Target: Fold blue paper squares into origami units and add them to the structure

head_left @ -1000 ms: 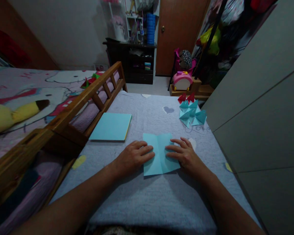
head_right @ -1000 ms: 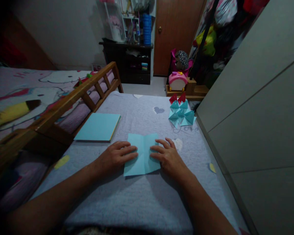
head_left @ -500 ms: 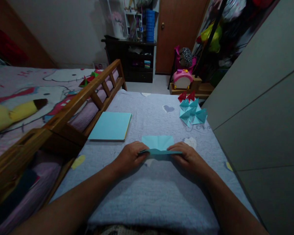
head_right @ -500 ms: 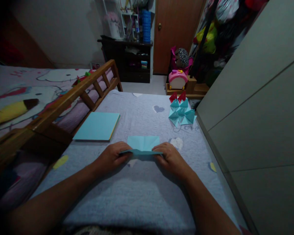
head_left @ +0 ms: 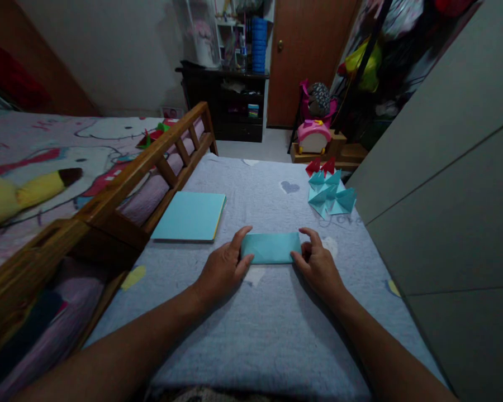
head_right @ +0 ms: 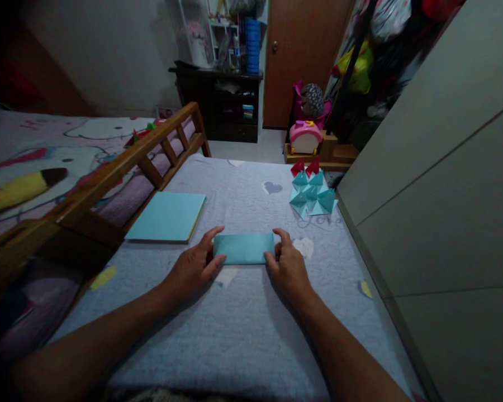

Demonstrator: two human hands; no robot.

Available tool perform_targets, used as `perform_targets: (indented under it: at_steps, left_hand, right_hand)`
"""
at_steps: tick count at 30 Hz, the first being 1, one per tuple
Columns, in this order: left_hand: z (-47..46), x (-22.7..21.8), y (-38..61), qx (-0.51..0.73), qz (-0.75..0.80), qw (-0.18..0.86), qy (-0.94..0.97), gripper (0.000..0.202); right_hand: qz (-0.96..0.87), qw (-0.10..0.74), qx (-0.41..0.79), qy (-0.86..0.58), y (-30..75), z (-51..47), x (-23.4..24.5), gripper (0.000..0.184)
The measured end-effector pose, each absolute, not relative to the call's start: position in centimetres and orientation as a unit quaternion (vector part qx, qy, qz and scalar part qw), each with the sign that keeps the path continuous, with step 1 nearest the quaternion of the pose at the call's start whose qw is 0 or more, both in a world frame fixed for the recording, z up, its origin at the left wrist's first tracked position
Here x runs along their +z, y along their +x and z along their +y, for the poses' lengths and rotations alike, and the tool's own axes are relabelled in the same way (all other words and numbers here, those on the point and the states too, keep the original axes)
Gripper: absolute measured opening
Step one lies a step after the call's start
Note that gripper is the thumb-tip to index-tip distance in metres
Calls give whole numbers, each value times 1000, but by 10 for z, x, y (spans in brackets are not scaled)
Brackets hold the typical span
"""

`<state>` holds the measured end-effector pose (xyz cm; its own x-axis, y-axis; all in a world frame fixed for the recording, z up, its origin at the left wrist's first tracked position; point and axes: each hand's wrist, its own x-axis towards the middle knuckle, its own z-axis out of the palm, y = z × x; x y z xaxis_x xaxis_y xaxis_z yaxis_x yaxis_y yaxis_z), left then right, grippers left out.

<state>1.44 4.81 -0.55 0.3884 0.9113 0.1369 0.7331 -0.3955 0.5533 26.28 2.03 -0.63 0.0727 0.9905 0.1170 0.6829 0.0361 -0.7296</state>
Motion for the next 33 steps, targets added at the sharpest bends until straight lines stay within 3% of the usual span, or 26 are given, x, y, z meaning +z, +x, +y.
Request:
perform_targets:
  at_steps: [4, 10, 13, 18, 26, 33]
  left_hand:
    - [49, -6, 15, 187, 474, 133, 850, 33]
    - [43, -4, 19, 194, 456, -18, 869, 23]
    - [41, -6, 22, 211, 387, -41, 897, 25]
    - [40, -13, 25, 164, 263, 8, 951, 35]
    - [39, -12, 23, 85, 285, 68, 952, 61]
    - [36, -9, 23, 68, 308, 65, 947, 65]
  right_hand:
    - [-675, 299, 195, -645, 262, 21, -9, 28]
    - [-697, 278, 166, -640, 262, 24, -11, 24]
    - [-698, 273, 158, -643, 262, 24, -11, 23]
    - [-700, 265, 155, -645, 262, 25, -10, 23]
    - [-687, 245, 183, -660, 263, 27, -7, 25]
    - [-680, 238, 199, -664, 263, 28, -5, 30]
